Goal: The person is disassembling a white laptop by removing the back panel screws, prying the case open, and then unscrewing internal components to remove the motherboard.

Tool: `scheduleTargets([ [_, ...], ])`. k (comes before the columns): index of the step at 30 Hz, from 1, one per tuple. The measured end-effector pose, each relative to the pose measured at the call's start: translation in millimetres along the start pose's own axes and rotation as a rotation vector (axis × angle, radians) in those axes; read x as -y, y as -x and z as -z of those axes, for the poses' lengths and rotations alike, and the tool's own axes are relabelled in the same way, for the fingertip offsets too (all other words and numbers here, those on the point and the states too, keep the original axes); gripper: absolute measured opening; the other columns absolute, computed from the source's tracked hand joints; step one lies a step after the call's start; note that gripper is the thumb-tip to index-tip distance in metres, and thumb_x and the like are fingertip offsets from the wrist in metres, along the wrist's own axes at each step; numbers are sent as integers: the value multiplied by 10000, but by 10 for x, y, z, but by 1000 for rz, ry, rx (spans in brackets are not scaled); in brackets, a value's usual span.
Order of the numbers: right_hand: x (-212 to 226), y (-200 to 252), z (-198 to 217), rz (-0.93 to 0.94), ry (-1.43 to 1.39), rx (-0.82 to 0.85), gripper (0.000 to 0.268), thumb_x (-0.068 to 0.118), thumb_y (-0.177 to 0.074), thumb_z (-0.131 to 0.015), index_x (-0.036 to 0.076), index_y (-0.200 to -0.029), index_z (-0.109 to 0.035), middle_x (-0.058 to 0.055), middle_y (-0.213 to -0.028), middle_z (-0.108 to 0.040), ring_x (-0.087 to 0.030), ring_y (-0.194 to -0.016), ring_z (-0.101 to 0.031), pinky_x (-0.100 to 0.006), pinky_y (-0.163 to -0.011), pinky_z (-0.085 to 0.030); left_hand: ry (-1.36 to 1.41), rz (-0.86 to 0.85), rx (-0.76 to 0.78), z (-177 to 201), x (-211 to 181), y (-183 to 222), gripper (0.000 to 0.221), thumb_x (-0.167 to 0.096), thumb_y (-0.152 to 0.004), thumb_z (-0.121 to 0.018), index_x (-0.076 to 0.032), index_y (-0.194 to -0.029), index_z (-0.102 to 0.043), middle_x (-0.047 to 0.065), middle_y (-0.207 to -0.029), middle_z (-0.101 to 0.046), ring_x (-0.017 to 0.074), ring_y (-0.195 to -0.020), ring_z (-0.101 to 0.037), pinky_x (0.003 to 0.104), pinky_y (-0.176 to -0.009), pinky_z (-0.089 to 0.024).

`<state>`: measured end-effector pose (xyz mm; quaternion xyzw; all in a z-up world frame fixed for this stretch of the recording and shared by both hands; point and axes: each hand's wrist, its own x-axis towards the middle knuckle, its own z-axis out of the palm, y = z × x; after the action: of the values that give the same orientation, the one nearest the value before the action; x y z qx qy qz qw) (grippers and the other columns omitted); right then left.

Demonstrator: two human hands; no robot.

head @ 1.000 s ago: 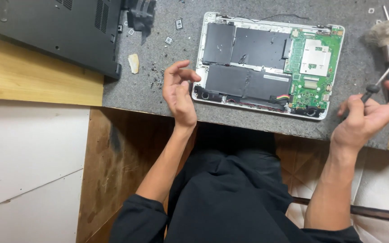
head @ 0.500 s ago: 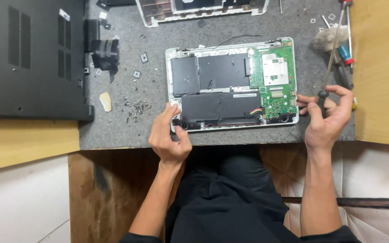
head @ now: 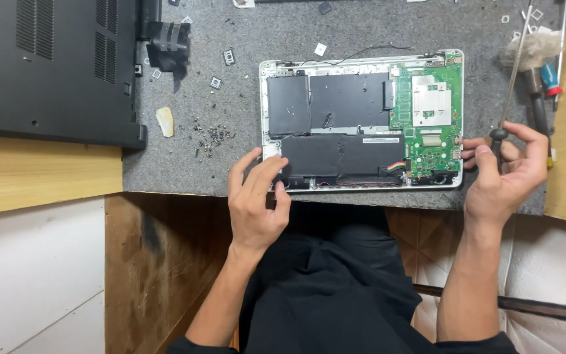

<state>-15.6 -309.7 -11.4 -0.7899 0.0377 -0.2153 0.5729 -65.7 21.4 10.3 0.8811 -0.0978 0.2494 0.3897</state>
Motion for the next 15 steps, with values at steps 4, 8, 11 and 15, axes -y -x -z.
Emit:
scheduleTargets([
  [4, 29, -9, -11, 14, 29, -1, 288, -176, -1029, -507, -95, -1304, -472, -261, -876, -624, -329, -842, -693, -342, -676, -553, -127, 146, 78, 14, -256, 47, 379, -123, -908, -579, -82, -1278, -651, 92, -1247, -739, 315, -1289, -556, 479, -1065, -430],
  [8, 62, -18, -14, -11, 42, 11, 307, -167, -996, -506, -88, -1290, -475, -285, -961, -667, -302, -819, -680, -324, -684, -549, 105, 342, 25, 22, -444, 30, 394, -172, -898, -621, -59, -1275, -638, 141, -1345, -673, 273, -1315, -544, 463, -1142, -439],
  [11, 79, -11, -15, -8, 59, 10, 285, -173, -1012, -514, -86, -1280, -478, -280, -971, -667, -297, -831, -682, -328, -708, -561, 226, 398, -6, -6, -400, 93, 335, -154, -918, -608, -77, -1244, -638, 168, -1372, -633, 273, -1353, -555, 446, -1177, -452],
  [15, 62, -22, -15, -10, 63, 6, 293, -175, -995, -509, -92, -1275, -483, -284, -964, -670, -295, -814, -678, -323, -691, -552, 269, 374, -29, -35, -371, 106, 313, -124, -927, -612, -54, -1231, -627, 198, -1357, -641, 296, -1353, -560, 441, -1174, -462],
])
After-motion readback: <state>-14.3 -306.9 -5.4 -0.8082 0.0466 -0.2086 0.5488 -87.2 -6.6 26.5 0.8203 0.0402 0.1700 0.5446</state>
